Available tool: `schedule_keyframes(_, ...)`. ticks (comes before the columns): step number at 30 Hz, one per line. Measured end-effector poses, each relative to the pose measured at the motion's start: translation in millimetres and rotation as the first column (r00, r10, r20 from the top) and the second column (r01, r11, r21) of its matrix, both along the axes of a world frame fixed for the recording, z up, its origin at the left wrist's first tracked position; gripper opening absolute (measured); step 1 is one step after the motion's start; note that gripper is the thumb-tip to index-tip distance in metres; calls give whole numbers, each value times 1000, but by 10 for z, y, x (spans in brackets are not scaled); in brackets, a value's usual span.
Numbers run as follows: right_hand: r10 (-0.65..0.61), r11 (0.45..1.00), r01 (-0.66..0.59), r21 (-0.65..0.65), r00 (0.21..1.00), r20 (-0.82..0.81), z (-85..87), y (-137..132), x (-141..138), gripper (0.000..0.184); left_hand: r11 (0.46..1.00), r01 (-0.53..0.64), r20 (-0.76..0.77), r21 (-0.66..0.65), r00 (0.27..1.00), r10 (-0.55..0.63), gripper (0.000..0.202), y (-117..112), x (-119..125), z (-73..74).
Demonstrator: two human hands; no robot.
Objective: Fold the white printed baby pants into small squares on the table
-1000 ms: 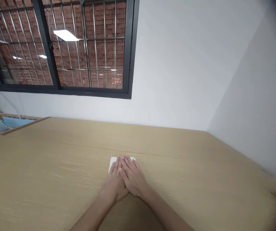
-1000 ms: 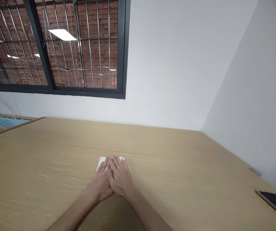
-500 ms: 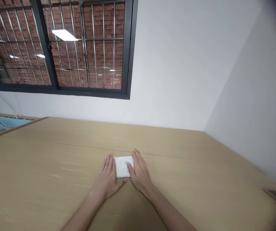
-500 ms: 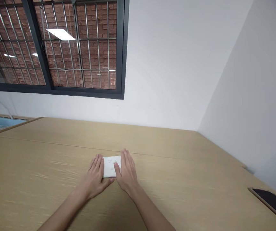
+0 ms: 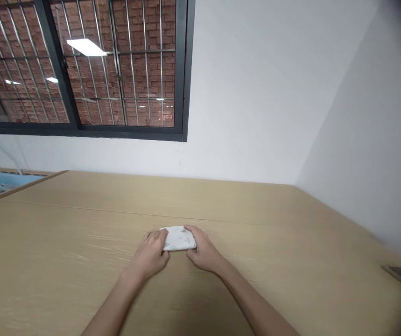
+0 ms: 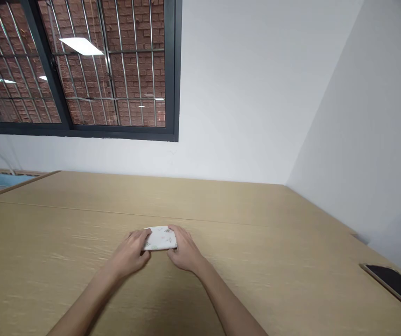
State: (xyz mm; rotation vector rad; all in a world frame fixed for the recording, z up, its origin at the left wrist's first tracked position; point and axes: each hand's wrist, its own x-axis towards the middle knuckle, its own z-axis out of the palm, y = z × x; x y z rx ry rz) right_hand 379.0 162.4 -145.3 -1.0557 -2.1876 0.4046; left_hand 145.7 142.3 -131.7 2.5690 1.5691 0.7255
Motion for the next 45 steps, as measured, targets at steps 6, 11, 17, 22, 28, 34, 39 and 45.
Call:
schedule_keyframes(6, 9, 1000, -9, -2, 982, -189, -84, 98, -4, 39, 999, -38, 127, 37, 991, 33, 35, 14, -22, 22)
schedule_keyframes(11, -111, 977, 45, -206, 940, -323, 54, 82, -63, 27, 993, -116, 369, 13, 924, 104, 24, 22, 28, 149)
schedule_keyframes(17, -331, 933, 232, -274, 851, -407, 200, 540, -187, 52, 972, -184, 524, -144, 819, 232, 37, 49, 111, 123)
schedule_keyframes(22, -376, 925, 318, -209, 846, -377, 293, 878, -258, 59, 971, -229, 432, -64, 871, 234, 47, -5, 153, 42)
schedule_keyframes(28, 6, 997, -11, -79, 998, -63, 469, 471, -398, 53, 997, -74, 224, 20, 972, 68, 48, -142, 370, -91)
schedule_keyframes(34, 373, 903, -304, -304, 906, 201, 539, 195, -540, 56, 1000, -13, 58, 6, 998, 13, 54, -217, 512, -169)
schedule_keyframes(39, 323, 927, -222, -301, 881, 345, 429, 474, -443, 52, 997, -71, 1, -18, 997, 71, 52, -234, 517, -122)
schedule_keyframes(45, 186, 975, -130, -178, 921, 342, 313, 773, -348, 51, 990, -104, -63, -96, 993, 98, 61, -243, 532, -80)
